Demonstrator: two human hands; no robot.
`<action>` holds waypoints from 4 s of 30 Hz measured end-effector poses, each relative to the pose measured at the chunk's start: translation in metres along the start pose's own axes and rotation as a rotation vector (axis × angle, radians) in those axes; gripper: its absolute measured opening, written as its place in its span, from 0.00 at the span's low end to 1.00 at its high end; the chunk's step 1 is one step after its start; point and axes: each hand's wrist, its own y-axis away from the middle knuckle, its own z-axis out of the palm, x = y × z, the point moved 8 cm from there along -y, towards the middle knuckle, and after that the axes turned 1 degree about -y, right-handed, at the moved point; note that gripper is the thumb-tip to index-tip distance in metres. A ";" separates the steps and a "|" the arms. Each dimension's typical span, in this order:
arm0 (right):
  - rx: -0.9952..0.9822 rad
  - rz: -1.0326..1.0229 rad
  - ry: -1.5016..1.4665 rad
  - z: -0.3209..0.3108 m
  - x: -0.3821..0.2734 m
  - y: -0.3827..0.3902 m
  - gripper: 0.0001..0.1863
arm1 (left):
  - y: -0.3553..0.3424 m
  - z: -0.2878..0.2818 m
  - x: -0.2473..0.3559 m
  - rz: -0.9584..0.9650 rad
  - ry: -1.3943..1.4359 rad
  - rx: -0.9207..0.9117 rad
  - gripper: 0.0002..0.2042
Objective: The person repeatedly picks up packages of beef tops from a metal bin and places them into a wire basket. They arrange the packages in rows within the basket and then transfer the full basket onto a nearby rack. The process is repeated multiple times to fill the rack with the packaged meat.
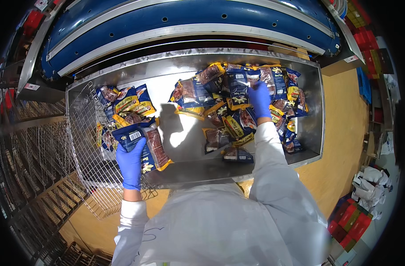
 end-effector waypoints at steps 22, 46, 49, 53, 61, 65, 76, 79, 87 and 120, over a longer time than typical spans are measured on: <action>-0.473 -0.992 1.860 0.061 0.026 -0.080 0.17 | 0.044 -0.068 0.043 0.015 -0.089 0.080 0.16; -0.574 -0.852 1.173 0.076 -0.138 0.036 0.21 | 0.051 -0.271 0.050 0.214 -0.047 0.383 0.15; -0.351 -0.720 0.721 0.027 -0.178 0.080 0.23 | -0.012 -0.329 0.071 0.307 0.060 0.372 0.12; -0.145 -0.581 0.207 -0.008 -0.260 0.169 0.18 | -0.129 -0.402 0.044 0.288 -0.211 0.486 0.32; -0.255 -0.685 -0.441 0.033 -0.492 0.362 0.19 | -0.192 -0.385 -0.071 0.442 -1.260 0.267 0.30; -0.735 -0.497 -0.926 0.130 -0.578 0.427 0.18 | -0.203 -0.448 -0.052 0.348 -0.321 -0.002 0.27; -0.063 -1.071 -0.296 0.328 -0.633 0.469 0.12 | -0.128 -0.501 -0.173 -0.052 0.026 0.140 0.31; -0.336 -0.933 -0.746 0.307 -0.645 0.480 0.14 | -0.114 -0.499 -0.152 -0.192 0.288 0.147 0.34; -0.508 -0.436 -0.555 0.324 -0.522 0.511 0.18 | -0.051 -0.540 -0.090 0.150 0.022 0.367 0.16; 0.166 0.274 0.221 0.149 -0.017 0.135 0.26 | 0.028 -0.332 -0.070 0.526 -1.059 0.123 0.17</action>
